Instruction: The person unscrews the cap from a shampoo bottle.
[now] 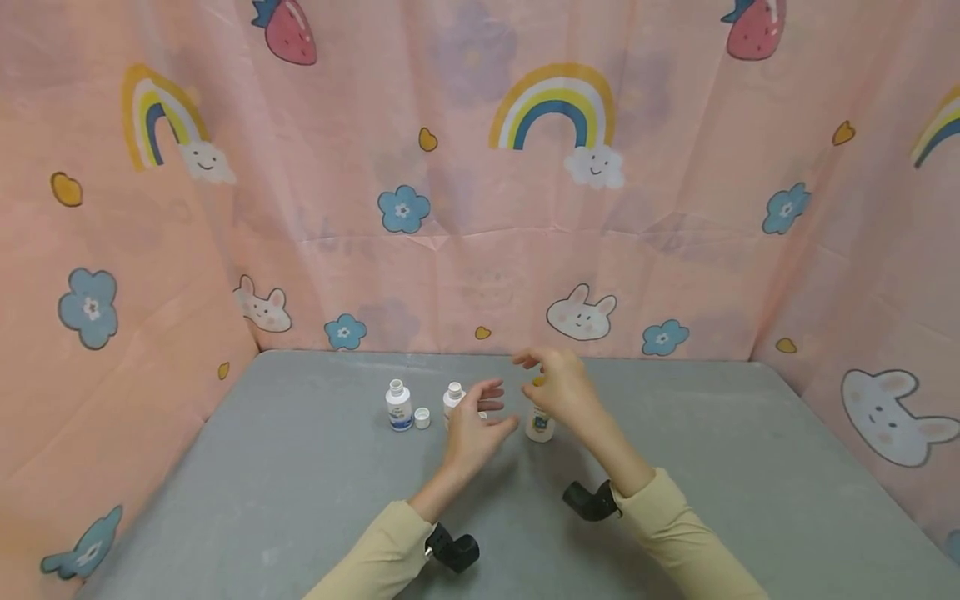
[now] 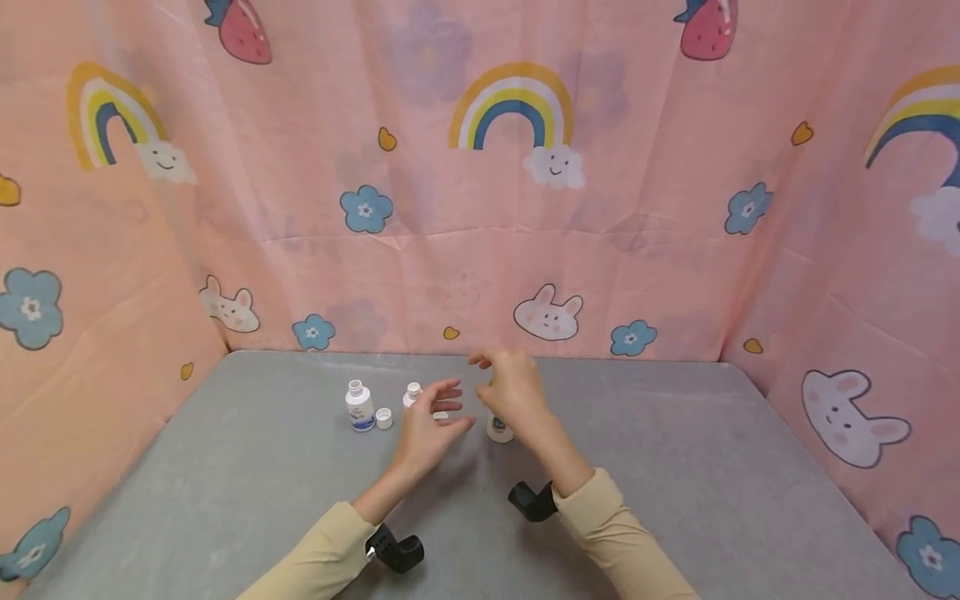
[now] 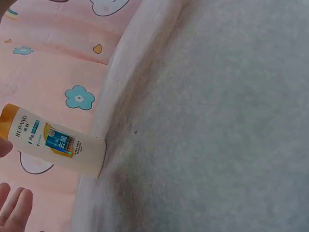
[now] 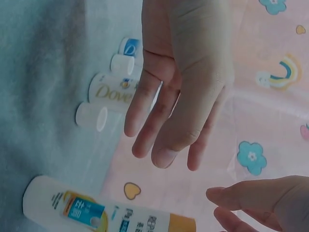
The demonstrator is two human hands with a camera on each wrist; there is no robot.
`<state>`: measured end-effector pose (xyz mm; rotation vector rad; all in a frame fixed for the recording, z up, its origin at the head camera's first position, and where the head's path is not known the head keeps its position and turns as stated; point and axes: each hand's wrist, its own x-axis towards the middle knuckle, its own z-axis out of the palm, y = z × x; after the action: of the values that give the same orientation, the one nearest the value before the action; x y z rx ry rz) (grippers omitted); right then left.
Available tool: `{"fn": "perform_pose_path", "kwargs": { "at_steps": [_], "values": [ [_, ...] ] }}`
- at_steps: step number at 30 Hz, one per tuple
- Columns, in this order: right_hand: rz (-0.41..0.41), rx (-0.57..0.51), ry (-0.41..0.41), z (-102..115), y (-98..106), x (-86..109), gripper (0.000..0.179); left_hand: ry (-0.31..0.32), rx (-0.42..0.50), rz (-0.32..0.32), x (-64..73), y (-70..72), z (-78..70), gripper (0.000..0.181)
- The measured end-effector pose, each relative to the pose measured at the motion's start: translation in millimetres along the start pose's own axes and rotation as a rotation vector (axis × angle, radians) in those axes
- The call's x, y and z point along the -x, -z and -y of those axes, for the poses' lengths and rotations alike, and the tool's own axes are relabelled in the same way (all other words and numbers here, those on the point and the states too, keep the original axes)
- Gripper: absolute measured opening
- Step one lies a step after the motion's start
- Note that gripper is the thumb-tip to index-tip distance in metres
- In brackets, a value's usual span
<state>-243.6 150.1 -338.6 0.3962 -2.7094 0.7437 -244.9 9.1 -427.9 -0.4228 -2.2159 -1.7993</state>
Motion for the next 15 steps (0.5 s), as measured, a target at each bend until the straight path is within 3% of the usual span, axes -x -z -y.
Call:
{"fn": "perform_pose_path", "kwargs": {
  "at_steps": [15],
  "values": [
    [0.008, 0.041, -0.014, -15.3, 3.2, 0.0, 0.033, 0.037, 0.015, 0.063, -8.1, -13.7, 8.6, 0.053]
  ]
}}
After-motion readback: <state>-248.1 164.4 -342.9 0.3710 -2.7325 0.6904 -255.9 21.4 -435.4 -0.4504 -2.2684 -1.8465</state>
